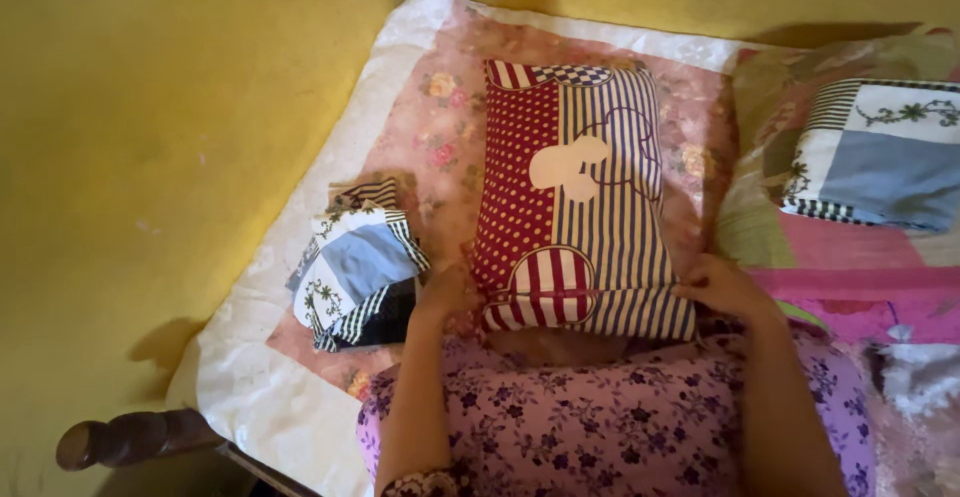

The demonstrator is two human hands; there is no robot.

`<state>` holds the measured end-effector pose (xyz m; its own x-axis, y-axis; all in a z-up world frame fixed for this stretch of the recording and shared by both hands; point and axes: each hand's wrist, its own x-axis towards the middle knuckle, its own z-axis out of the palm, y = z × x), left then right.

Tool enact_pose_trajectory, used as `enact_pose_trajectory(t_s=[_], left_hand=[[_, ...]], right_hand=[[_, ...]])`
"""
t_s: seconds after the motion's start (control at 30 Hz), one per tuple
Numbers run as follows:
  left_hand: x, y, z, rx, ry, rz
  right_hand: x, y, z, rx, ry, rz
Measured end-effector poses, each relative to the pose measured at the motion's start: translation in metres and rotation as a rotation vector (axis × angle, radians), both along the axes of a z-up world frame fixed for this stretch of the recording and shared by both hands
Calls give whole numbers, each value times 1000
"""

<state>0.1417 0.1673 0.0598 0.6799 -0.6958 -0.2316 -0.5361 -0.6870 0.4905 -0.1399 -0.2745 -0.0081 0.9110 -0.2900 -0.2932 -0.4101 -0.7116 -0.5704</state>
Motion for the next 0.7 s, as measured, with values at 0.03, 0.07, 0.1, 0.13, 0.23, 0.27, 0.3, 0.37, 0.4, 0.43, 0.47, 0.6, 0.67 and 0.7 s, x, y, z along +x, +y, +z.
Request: enact_pose_trajectory(t_s=[0.03,0.07,0.1,0.13,0.23,0.27,0.3,0.37,0.4,0.43,0.47,0.6,0.67,0.7], left_hand=[[0,3,2,-9,62,20],[-1,7,6,-19,123,39],[-4,11,9,-27,191,60],[-7,16,12,-35,258,81],[-14,16,11,-71,341,29],[-12,13,8,-92,283,-55],[-10,8,5,-115,222,-141],[-13,-3,-3,-28,291,-39],[-15,-7,-6,16,327,14],[-15,-7,-7,61,317,63],[-14,-6,-8,106,307,112],[-2,0,-23,193,-185,92],[2,6,-27,150,-91,112],[2,7,-25,125,-46,125]], right_hand=[[-4,-7,10,77,14,30],[-3,-9,18,153,28,59],[-1,-7,23,173,-30,80],[0,-6,29,192,-89,99],[2,6,39,236,-24,54],[5,11,41,247,34,23],[7,14,41,180,128,-2],[7,17,38,46,320,-46],[6,15,35,41,288,-65],[6,15,30,39,255,-81],[7,15,25,36,221,-97],[15,15,14,-55,74,-226],[19,17,9,-57,59,-389],[22,16,3,-78,-13,-407]])
